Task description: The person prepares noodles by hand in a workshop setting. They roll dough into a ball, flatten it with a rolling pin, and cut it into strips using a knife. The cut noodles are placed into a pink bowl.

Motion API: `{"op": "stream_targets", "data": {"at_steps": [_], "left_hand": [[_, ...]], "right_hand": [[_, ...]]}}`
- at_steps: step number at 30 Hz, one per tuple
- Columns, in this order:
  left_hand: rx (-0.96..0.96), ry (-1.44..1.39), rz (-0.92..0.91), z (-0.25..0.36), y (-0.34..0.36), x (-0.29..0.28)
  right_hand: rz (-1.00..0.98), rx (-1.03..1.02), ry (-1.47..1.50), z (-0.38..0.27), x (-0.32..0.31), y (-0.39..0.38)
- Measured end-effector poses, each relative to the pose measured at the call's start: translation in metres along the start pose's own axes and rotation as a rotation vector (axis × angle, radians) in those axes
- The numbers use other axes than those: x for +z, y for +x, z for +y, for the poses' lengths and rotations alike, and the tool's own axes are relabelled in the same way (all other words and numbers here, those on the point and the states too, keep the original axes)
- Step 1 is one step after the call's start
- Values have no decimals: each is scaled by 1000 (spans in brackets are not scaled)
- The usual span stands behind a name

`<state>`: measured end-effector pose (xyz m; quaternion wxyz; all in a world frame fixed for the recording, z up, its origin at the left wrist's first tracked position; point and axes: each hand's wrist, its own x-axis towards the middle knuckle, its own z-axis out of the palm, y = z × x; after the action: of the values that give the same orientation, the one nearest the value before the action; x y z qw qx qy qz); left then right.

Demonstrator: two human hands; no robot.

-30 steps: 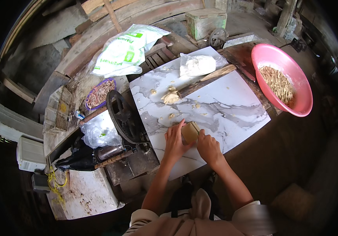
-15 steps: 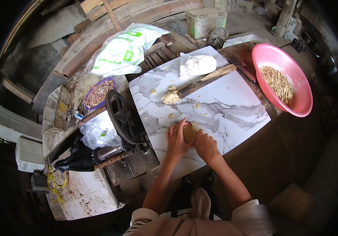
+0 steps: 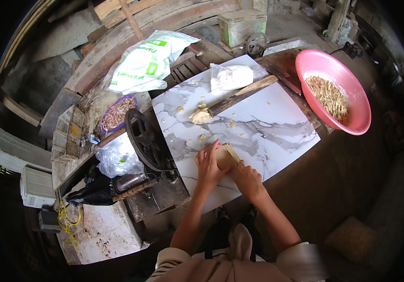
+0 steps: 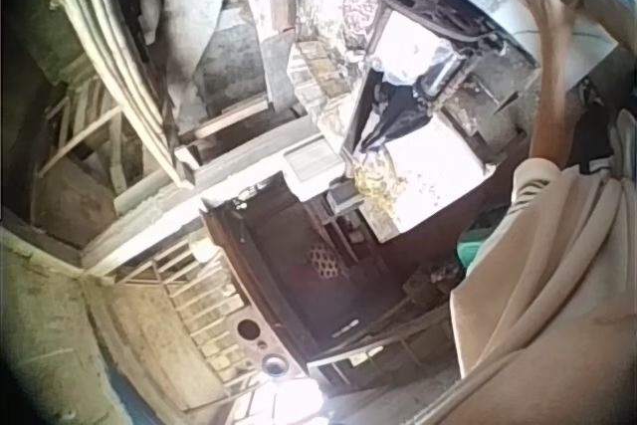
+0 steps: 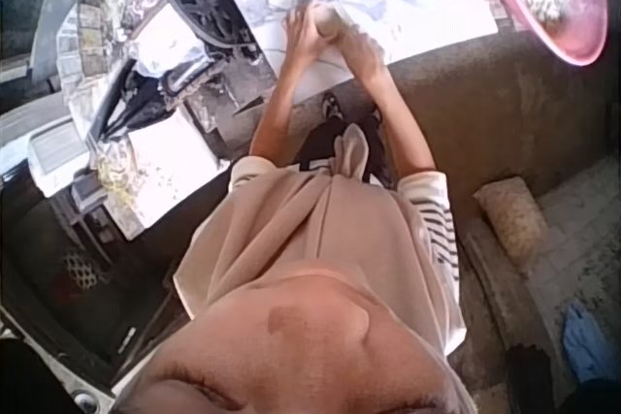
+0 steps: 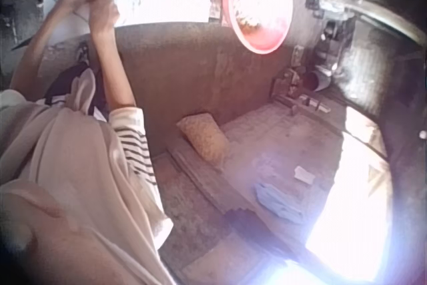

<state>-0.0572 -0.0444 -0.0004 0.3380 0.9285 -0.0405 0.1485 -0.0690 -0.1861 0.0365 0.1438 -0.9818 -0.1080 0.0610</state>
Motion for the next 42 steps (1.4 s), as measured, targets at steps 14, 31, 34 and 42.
{"op": "stream_targets", "data": {"at_steps": [14, 31, 34, 42], "left_hand": [[15, 12, -6, -1, -1, 0], [32, -66, -40, -10, -5, -15], [50, -51, -49, -9, -5, -16], [33, -2, 6, -8, -3, -8]], "right_hand": [[-49, 18, -20, 26, 3, -54], [32, -85, 13, -13, -2, 10], [14, -70, 12, -15, -4, 11], [-65, 8, 36, -21, -6, 17]]}}
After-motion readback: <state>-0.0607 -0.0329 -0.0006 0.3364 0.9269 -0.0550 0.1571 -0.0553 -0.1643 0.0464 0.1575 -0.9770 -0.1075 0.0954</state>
